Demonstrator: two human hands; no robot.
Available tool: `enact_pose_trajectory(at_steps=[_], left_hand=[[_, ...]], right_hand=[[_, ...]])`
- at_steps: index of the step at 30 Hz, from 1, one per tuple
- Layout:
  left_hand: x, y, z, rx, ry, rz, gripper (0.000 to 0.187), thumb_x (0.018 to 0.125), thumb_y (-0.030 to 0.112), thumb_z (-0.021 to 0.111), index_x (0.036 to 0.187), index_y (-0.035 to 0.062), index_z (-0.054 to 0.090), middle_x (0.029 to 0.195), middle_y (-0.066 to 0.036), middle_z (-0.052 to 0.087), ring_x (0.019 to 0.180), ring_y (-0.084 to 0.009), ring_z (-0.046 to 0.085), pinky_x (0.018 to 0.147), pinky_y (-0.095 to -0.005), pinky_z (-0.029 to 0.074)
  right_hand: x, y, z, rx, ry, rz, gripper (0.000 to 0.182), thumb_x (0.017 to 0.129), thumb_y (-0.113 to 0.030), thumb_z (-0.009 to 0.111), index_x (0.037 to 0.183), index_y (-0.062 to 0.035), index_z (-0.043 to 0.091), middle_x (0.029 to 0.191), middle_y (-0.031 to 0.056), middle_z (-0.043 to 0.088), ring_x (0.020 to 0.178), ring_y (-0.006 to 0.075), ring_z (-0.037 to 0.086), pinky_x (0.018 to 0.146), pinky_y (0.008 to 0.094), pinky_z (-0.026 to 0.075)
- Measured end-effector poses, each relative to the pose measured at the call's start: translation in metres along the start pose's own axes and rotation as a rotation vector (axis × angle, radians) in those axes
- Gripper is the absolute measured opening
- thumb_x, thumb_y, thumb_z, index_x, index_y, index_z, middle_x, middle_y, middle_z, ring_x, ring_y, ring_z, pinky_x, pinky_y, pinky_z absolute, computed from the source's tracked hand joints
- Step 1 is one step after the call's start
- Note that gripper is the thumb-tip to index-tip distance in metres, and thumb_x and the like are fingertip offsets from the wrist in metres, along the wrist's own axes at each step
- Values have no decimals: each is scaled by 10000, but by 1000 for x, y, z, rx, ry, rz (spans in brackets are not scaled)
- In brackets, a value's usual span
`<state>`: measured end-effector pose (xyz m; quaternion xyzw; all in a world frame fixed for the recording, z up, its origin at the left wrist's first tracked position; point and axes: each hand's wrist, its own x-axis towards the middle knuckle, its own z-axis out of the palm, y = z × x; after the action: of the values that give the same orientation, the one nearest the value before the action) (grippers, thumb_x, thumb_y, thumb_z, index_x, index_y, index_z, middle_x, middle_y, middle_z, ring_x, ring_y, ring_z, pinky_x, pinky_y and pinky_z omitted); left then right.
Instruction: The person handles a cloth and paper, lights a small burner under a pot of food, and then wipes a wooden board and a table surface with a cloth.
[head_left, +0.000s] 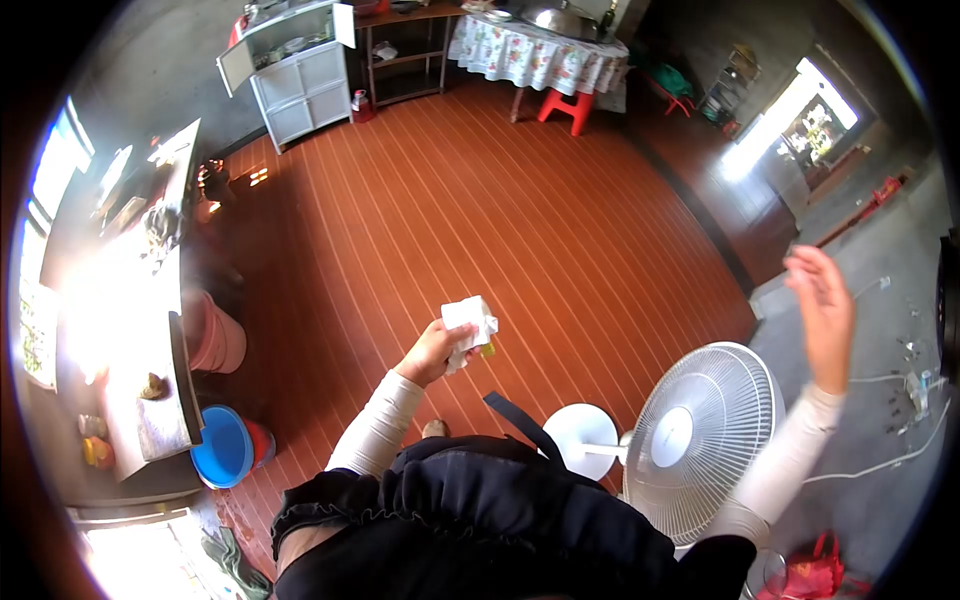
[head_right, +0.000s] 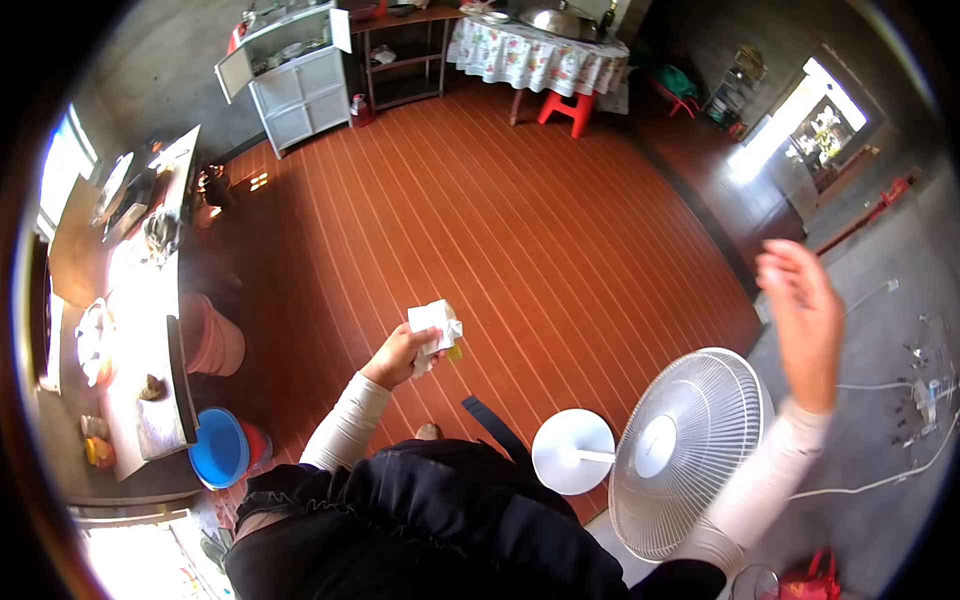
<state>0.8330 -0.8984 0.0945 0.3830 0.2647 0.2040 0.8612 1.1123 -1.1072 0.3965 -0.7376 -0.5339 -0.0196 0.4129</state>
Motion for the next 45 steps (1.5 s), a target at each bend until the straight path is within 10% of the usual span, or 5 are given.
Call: enact_pose_trajectory(at_steps=[6,12,30,42,45], left_hand=[[-19,54,-33,-5,19,64,204,821,145,501,962,0,523,774,-64,575,618,-116,547,517,-223,450],[-17,70,-58,36,47,45,200,810,172,539,940,20,542,736,-48,578,592,-110,538,502,-219,439],[259,144,-32,511,239,-156,278,830,276,528,818,1,573,624,-43,548,477,-96,490,432,-230,399],[420,233,-85,496,170,-171,223,817,254,557,810,34,587,585,-7,537,496,-65,495,435,-197,375],[469,268,-109,336,294,37,199,819,212,550,829,14,575,612,13,539,487,-52,470,453,-197,376]], right_hand=[[10,10,236,202,-444,-133,219,810,-195,571,943,-22,566,806,90,615,712,144,598,606,251,471],[-47,29,400,1134,-733,411,242,859,-115,484,1079,-14,489,967,42,565,850,137,566,727,267,478],[172,211,442,1367,-582,618,211,783,-123,539,954,-86,421,747,22,498,645,119,508,619,258,434],[367,262,535,1132,-1078,503,201,811,-201,582,916,-33,542,640,-26,502,510,54,463,457,182,377],[426,273,580,1135,-732,449,202,817,-212,563,882,-21,567,654,4,536,513,73,496,459,199,413]])
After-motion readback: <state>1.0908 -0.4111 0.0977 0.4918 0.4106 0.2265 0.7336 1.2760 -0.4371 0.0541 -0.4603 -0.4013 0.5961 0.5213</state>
